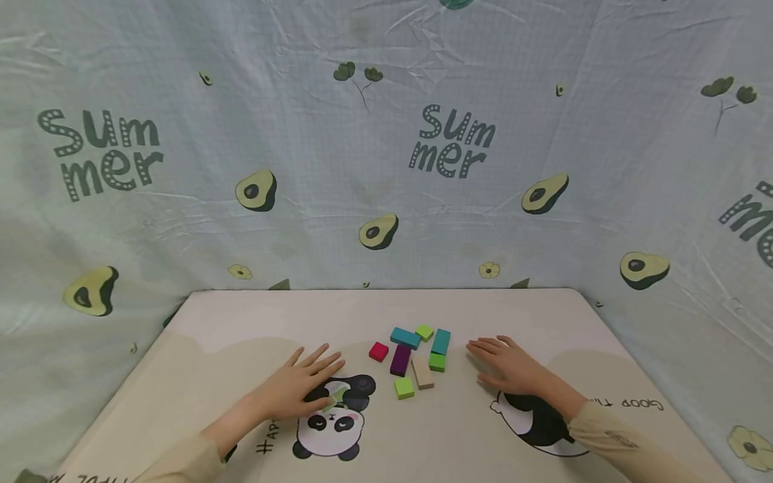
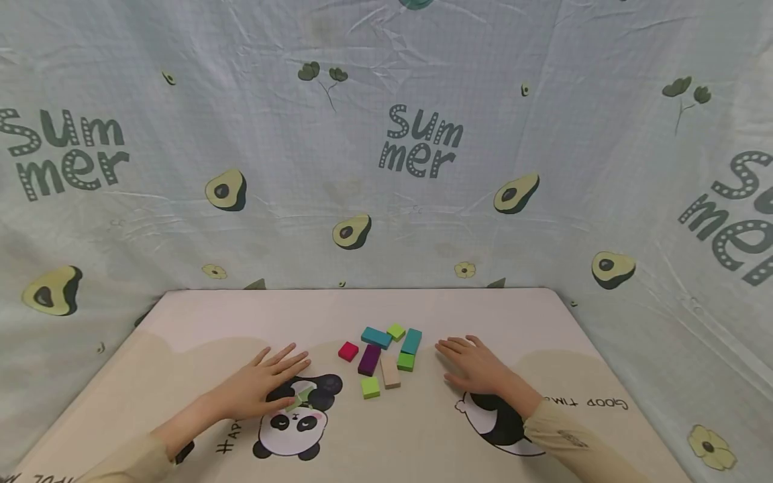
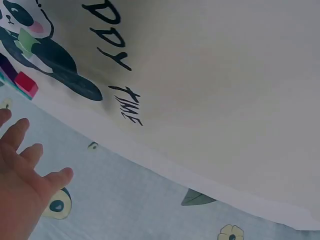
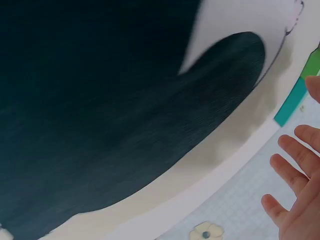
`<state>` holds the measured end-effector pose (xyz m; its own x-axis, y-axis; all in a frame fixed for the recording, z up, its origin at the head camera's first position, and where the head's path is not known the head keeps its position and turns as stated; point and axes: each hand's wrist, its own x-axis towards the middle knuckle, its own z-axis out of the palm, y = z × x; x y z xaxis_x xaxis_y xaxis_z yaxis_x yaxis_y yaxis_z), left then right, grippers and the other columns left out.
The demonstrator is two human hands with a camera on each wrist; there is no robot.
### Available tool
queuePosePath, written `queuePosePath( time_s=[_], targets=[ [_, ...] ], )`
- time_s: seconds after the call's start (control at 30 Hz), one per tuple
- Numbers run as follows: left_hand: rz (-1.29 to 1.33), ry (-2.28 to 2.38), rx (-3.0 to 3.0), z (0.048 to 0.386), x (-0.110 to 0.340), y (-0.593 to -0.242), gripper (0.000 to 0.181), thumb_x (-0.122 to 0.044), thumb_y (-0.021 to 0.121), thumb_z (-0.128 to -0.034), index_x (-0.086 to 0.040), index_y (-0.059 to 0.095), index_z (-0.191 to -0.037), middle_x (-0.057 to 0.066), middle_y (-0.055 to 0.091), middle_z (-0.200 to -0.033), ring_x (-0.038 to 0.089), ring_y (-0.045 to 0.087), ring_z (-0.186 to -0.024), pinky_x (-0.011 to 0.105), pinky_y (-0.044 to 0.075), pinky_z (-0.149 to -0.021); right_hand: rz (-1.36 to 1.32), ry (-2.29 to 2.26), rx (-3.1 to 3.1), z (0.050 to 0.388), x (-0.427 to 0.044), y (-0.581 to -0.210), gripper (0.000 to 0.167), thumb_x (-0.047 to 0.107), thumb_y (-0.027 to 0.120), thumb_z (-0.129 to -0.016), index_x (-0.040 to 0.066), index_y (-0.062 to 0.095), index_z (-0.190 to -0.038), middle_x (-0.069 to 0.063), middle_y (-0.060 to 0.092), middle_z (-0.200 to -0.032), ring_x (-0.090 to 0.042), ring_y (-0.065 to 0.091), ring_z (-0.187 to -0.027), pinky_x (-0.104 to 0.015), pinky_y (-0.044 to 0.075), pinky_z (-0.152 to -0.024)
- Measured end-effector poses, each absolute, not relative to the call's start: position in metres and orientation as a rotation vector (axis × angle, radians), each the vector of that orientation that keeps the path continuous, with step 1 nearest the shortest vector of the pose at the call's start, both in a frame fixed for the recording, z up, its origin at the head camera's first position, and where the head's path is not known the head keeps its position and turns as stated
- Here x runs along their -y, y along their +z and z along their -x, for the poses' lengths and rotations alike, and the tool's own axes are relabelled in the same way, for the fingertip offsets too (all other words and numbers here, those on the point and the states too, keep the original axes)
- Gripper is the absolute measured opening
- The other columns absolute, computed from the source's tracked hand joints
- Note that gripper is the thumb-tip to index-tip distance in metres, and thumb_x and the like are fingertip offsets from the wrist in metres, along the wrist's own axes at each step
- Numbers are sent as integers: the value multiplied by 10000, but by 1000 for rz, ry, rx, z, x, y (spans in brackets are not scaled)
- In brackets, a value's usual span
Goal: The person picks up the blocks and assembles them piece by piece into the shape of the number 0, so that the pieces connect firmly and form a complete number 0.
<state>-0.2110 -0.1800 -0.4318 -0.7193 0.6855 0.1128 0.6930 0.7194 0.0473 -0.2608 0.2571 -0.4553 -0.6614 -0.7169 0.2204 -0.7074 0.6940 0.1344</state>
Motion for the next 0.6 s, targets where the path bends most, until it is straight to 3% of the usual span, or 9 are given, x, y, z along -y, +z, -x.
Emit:
queuePosePath(
  time_s=[0.23,0.6],
  targets=[
    [1270,-115,2813,216,158,-432,559,-392,468,-892,-129,356,-1373,67,344,-1430,305,250,-1341,554,231,-1027,-1200,-50,2628,264,-239,-451,525,321,604,-822,82,483,-1274,-67,539,-1251,-240,497,-1143,-453,381,-901],
    [1468,-8,2452,223,121,-436,430,-297,537,-873,-81,517,-1244,61,553,-1229,269,475,-1182,429,401,-935,-1273,-59,2525,268,-213,-452,431,212,620,-818,92,522,-1219,-49,563,-1196,-223,512,-1115,-419,414,-862]
  ],
)
